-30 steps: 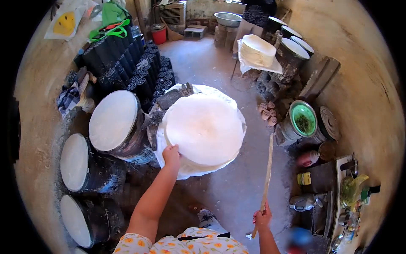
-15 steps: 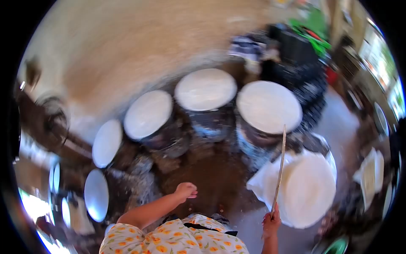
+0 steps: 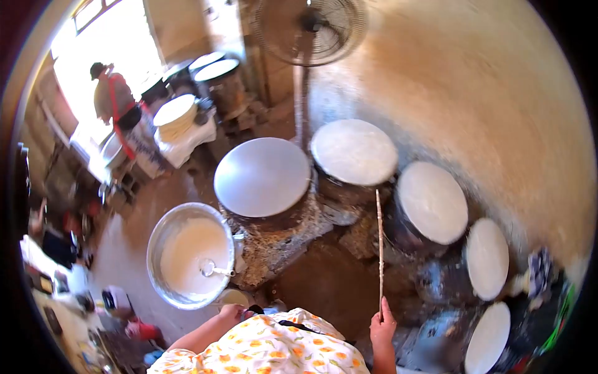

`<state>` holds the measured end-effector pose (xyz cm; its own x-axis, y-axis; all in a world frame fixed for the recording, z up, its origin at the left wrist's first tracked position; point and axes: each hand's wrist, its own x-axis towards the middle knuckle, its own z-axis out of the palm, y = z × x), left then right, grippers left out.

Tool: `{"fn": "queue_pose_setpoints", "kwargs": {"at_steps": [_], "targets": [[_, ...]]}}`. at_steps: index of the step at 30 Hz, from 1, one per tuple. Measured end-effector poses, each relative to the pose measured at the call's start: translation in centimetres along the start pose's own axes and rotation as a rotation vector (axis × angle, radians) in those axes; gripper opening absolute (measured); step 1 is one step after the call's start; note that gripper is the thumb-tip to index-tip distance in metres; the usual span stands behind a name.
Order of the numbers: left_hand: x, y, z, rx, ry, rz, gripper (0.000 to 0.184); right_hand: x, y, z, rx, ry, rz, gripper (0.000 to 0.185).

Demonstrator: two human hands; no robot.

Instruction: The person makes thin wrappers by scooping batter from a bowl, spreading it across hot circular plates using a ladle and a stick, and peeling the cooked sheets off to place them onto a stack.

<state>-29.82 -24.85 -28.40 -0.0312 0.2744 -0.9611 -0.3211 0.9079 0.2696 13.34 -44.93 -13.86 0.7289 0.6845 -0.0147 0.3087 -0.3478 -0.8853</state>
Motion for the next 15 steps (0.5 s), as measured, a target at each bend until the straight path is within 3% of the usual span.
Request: {"fn": "queue_pose_setpoints", "kwargs": {"at_steps": [3, 7, 9, 13, 15], "targets": [[-4.0, 3.4, 0.8, -0.154, 0.004, -0.04, 0.019, 5.1, -3.8, 6.3, -0.089, -0.117, -0.138, 0.058], [-4.0, 7.5, 1.2, -0.41, -0.279, -0.06, 0.07, 9.2, -10.4, 13.3, -0.104, -0.301, -0.207, 0.054], [-2.0, 8.3, 1.6, -0.435, -0.395, -0.058, 0.077, 10.2, -13.3, 16.1, -0.091, -0.389, -0.204, 0.054], [1.0, 9.4, 3.8, -0.684, -0.349, -0.153, 0.066, 11.8, -15.9, 19.5, -0.177, -0.503, -0.233, 0.052], [1.8, 9.9, 4.2, -0.882, -0.514, -0.1, 0.052, 12.6, -17.8, 20.4, -0.196, -0.576, -0.202, 0.052]]}}
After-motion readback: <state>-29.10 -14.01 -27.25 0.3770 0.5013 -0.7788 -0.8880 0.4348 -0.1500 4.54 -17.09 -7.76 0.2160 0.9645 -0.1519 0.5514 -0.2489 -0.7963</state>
